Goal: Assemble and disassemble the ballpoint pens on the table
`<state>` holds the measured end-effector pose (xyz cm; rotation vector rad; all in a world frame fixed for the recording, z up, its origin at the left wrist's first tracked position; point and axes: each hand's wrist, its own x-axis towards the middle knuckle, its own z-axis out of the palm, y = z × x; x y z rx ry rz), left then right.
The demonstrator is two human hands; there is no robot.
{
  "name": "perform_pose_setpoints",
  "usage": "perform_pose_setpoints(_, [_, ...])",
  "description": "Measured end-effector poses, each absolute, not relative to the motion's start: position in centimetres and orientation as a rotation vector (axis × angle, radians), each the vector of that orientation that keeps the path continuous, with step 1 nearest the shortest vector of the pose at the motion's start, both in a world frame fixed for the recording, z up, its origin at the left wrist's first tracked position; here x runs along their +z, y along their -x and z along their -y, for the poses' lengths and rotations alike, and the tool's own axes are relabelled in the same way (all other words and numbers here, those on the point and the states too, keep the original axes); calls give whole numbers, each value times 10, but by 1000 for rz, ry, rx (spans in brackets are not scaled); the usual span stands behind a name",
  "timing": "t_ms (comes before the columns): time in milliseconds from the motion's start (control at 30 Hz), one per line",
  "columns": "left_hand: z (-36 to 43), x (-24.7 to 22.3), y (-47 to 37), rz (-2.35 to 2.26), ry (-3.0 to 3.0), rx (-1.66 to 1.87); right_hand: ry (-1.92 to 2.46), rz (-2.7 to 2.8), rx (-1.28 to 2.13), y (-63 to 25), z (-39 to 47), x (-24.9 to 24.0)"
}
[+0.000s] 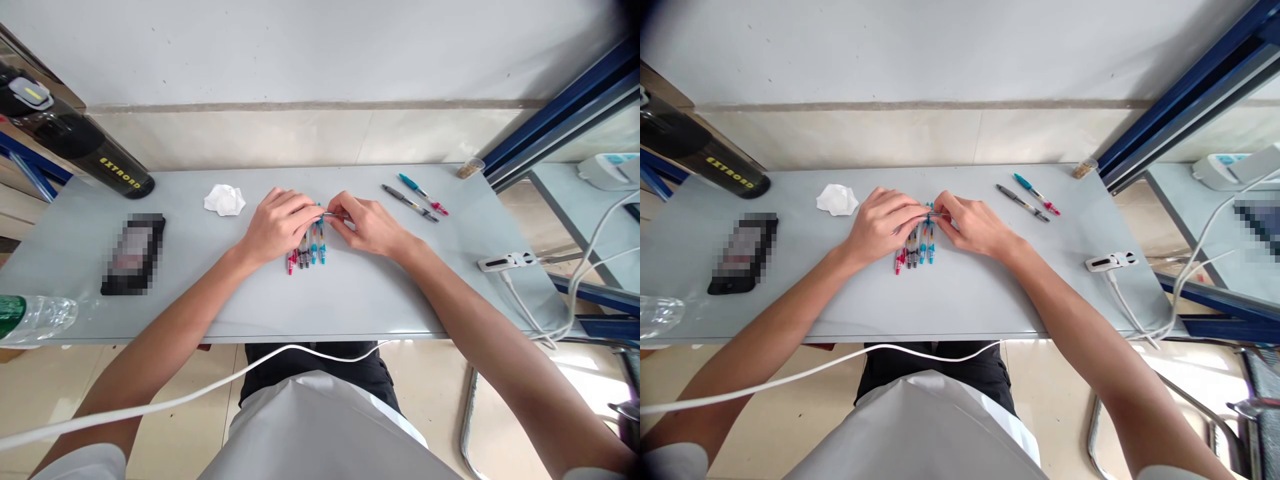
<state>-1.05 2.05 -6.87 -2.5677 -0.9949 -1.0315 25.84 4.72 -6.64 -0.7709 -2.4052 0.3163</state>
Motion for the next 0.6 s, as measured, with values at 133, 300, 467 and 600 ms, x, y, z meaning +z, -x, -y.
perform_pose_setpoints(133, [-21, -69, 11, 1037, 2585, -1034, 741, 2460, 284, -258, -47, -64])
perform_pose_setpoints(300, [-21, -68, 11, 1000, 2585, -1026, 751, 2382, 328, -258, -46, -64])
perform_pose_setpoints(467, [-21, -68, 10, 979, 2553, -1036, 750, 2452, 275, -258, -46, -64])
perform_pose_setpoints(600, [-22, -70, 10, 920, 2519, -1052, 774, 2421, 287, -257, -46, -65])
